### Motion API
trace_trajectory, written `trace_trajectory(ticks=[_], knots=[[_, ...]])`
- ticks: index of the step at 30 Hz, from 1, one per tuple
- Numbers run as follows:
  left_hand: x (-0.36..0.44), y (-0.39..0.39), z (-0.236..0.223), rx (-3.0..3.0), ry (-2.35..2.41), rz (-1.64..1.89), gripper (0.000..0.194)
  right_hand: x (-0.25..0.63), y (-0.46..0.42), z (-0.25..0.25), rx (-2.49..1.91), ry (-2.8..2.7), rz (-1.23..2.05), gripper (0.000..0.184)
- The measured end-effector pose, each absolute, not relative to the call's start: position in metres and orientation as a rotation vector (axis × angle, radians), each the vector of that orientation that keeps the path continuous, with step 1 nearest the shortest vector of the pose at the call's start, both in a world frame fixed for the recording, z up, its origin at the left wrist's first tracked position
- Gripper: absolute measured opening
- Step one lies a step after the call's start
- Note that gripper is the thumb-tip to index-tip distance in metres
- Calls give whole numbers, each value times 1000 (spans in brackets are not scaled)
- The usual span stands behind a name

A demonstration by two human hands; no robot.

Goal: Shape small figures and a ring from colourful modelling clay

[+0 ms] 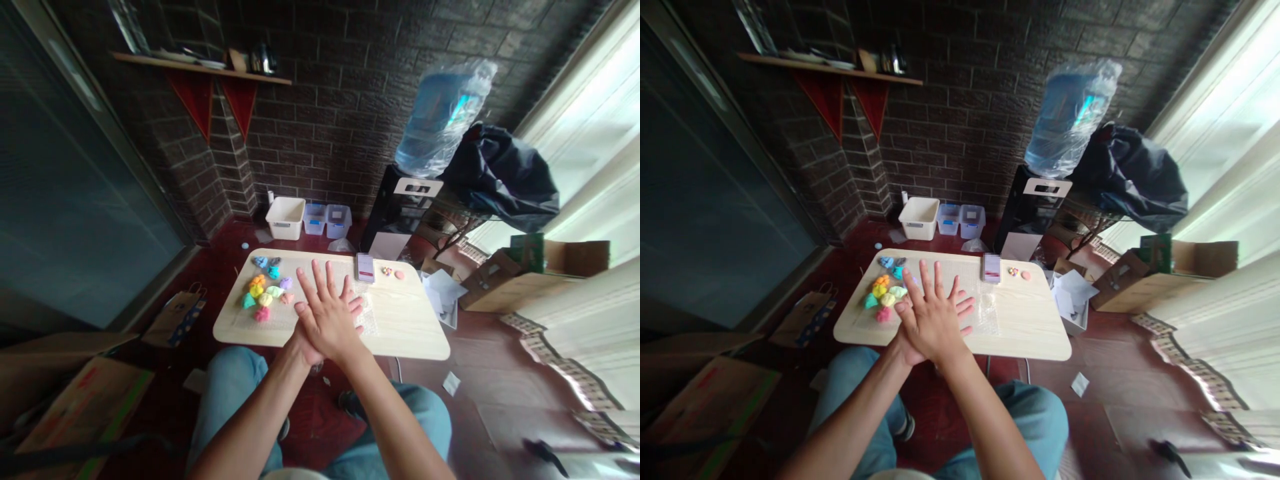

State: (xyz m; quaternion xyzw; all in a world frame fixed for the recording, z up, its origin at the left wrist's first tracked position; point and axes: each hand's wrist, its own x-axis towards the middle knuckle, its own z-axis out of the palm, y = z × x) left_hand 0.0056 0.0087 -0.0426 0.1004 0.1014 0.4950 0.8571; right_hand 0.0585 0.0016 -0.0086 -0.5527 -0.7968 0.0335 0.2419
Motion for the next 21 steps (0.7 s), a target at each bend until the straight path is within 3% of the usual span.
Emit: trace_trajectory(ticks=[4, 11, 15, 21], knots=[[-3, 17, -32, 162, 118, 733, 52, 76, 19, -7, -1599, -2012, 384, 55], [-11, 20, -30, 98, 92, 679, 59, 98, 24, 4, -1370, -1720, 841, 63], [-6, 19, -32, 169, 102, 705, 58, 94, 14, 5, -1320, -1866, 686, 58], [-1, 16, -35, 248, 139, 772, 66, 73, 5, 2, -1351, -2291, 139, 57]])
